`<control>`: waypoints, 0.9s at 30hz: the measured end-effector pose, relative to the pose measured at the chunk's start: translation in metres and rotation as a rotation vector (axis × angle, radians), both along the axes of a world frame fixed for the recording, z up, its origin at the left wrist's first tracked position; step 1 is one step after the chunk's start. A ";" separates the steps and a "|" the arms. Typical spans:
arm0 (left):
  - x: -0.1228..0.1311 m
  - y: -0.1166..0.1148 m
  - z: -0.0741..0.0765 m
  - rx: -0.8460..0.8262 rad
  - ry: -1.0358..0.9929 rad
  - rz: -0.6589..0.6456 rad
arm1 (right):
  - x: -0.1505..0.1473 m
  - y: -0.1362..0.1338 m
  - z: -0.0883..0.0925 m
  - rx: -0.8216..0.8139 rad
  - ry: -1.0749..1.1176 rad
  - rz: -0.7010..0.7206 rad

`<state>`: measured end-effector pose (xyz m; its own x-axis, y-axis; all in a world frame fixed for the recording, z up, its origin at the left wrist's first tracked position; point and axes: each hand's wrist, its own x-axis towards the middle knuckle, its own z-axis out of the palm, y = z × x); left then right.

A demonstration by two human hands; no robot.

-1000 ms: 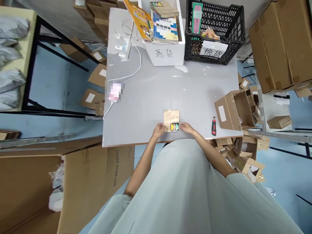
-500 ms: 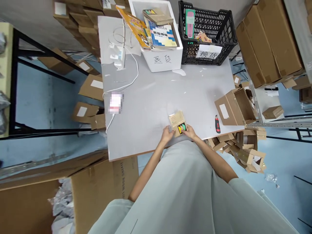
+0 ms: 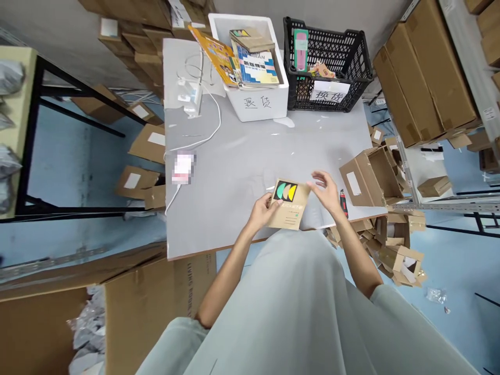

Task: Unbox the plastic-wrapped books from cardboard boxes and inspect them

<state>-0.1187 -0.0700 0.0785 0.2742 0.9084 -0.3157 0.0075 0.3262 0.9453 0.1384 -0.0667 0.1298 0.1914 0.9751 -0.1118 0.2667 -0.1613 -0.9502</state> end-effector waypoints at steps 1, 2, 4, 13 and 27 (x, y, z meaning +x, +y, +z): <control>0.003 -0.001 0.005 -0.017 -0.022 0.069 | 0.006 -0.002 -0.003 -0.037 0.049 -0.037; 0.007 -0.002 0.010 -0.035 -0.047 0.127 | 0.009 -0.007 -0.006 -0.099 0.105 -0.034; 0.016 -0.003 0.020 -0.070 -0.096 0.216 | 0.012 -0.021 -0.012 -0.251 0.238 0.085; 0.058 -0.019 0.053 -0.324 -0.224 0.408 | 0.017 -0.061 0.015 -0.394 0.662 0.389; 0.080 -0.007 0.074 -0.222 -0.220 0.403 | 0.039 -0.037 -0.006 -0.339 0.674 0.367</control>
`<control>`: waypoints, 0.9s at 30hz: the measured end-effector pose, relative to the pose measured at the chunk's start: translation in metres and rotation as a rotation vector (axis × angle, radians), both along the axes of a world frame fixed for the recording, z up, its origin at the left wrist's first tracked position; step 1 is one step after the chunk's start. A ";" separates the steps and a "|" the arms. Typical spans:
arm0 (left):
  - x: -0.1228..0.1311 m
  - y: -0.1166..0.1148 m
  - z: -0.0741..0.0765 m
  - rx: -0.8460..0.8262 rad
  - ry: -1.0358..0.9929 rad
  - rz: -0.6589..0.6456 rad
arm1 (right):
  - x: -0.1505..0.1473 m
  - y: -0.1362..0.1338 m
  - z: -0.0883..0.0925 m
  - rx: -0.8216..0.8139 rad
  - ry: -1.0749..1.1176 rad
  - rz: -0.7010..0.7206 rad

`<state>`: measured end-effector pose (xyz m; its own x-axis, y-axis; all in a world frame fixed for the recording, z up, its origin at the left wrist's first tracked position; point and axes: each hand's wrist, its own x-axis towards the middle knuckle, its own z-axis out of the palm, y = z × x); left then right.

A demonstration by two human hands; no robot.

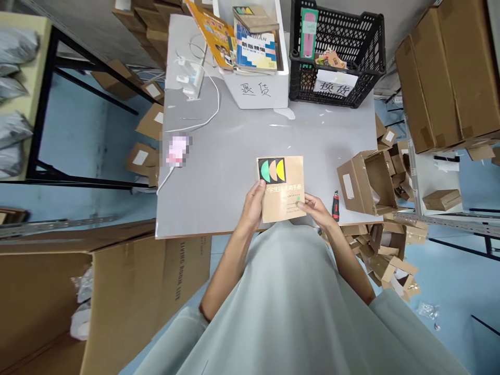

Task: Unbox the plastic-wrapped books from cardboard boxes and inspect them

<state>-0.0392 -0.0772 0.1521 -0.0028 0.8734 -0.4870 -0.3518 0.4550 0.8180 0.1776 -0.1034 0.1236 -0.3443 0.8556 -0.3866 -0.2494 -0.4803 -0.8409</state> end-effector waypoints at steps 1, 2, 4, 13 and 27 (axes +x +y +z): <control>-0.002 0.000 0.000 0.022 0.045 -0.016 | 0.001 0.002 0.005 0.014 -0.024 -0.028; -0.004 0.000 0.001 0.033 0.070 -0.044 | 0.003 0.003 0.010 0.023 -0.047 -0.059; -0.006 -0.001 0.001 0.034 0.068 -0.109 | 0.004 0.006 0.018 0.028 -0.086 -0.108; -0.016 -0.001 0.018 0.079 0.041 -0.260 | 0.007 0.000 0.045 0.039 -0.166 -0.089; -0.026 -0.003 0.026 0.156 0.077 -0.339 | -0.005 -0.006 0.054 0.087 -0.211 -0.157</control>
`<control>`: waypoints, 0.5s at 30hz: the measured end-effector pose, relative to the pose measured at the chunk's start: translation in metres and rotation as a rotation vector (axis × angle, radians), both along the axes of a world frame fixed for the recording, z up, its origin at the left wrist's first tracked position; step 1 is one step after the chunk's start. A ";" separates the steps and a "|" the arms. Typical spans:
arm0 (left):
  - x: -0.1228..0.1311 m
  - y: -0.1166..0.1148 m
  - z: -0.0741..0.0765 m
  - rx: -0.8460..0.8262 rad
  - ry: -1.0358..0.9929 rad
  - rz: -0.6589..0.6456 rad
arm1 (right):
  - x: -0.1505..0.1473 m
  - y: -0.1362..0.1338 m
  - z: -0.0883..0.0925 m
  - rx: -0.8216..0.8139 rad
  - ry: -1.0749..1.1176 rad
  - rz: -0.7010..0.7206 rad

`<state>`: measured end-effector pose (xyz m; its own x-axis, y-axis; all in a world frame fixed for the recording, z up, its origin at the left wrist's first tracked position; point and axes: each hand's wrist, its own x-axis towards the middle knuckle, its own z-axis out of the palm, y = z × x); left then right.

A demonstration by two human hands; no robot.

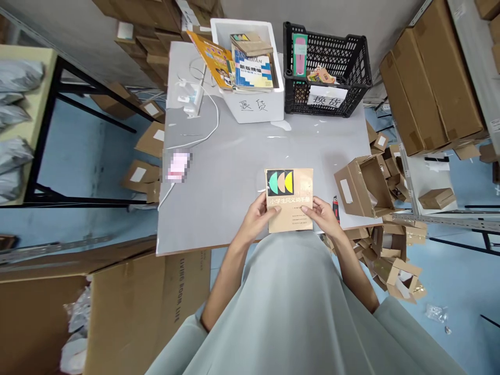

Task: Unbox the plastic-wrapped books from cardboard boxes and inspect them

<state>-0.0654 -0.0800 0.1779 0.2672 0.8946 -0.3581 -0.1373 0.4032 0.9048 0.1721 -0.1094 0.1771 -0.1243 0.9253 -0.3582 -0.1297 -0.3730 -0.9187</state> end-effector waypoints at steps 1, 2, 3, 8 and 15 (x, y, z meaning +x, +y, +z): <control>0.001 0.000 -0.005 0.004 0.014 0.010 | -0.002 -0.001 0.001 0.010 -0.018 -0.025; 0.002 0.000 -0.010 0.006 0.040 0.033 | -0.004 -0.002 0.002 0.018 -0.047 -0.053; 0.004 -0.001 -0.014 0.003 0.072 0.063 | -0.007 -0.004 0.004 0.028 -0.095 -0.084; 0.024 -0.012 -0.016 -0.068 -0.022 0.008 | -0.025 -0.010 0.013 0.200 -0.619 -0.119; 0.053 -0.014 -0.009 -0.183 -0.156 0.283 | -0.067 -0.020 0.017 0.452 -0.939 0.118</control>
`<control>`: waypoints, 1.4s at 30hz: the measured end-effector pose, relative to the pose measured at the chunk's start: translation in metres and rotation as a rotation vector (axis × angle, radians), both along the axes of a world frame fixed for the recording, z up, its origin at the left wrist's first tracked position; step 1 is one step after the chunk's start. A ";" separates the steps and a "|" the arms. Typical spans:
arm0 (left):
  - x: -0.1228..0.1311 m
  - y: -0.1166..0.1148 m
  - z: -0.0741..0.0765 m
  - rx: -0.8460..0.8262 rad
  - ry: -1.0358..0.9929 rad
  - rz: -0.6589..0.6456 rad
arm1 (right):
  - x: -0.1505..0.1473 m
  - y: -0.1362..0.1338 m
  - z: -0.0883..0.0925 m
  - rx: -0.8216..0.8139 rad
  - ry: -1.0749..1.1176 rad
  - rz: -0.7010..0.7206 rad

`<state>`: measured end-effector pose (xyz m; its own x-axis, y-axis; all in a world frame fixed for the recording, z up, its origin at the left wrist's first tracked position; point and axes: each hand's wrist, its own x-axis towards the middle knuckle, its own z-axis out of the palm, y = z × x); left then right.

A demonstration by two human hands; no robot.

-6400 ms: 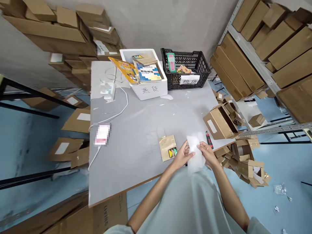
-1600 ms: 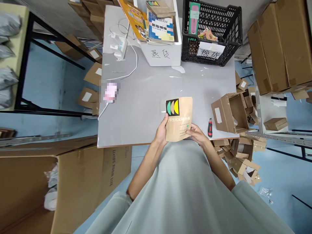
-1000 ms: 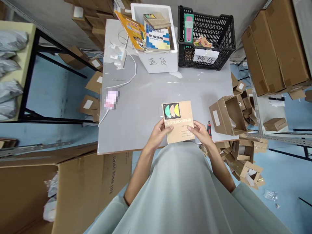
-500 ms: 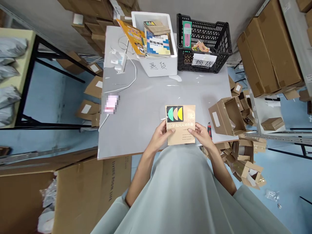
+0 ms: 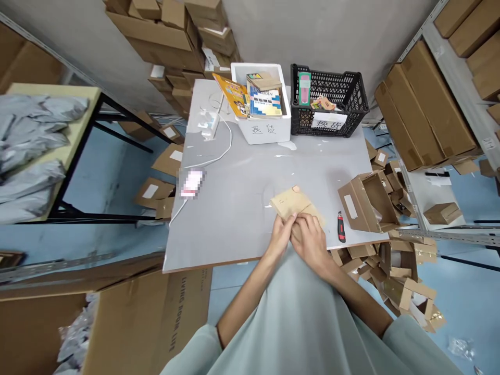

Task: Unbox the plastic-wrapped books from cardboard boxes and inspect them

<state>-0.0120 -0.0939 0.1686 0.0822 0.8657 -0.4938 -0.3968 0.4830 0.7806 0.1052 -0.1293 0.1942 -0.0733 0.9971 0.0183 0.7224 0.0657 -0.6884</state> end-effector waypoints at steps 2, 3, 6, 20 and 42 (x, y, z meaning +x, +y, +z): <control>-0.005 0.004 -0.003 -0.025 0.014 0.054 | -0.001 0.000 0.001 0.013 0.052 0.067; -0.010 0.006 -0.004 -0.023 0.024 0.058 | 0.002 0.001 0.001 0.026 0.095 0.062; -0.029 0.012 -0.003 -0.014 0.038 0.018 | 0.020 0.009 -0.005 0.029 0.236 -0.148; -0.052 0.012 0.007 0.034 0.011 -0.278 | 0.042 0.015 -0.023 -0.352 0.965 -0.305; -0.061 0.005 0.039 0.216 0.165 -0.126 | 0.028 0.023 -0.002 -0.150 0.596 -0.227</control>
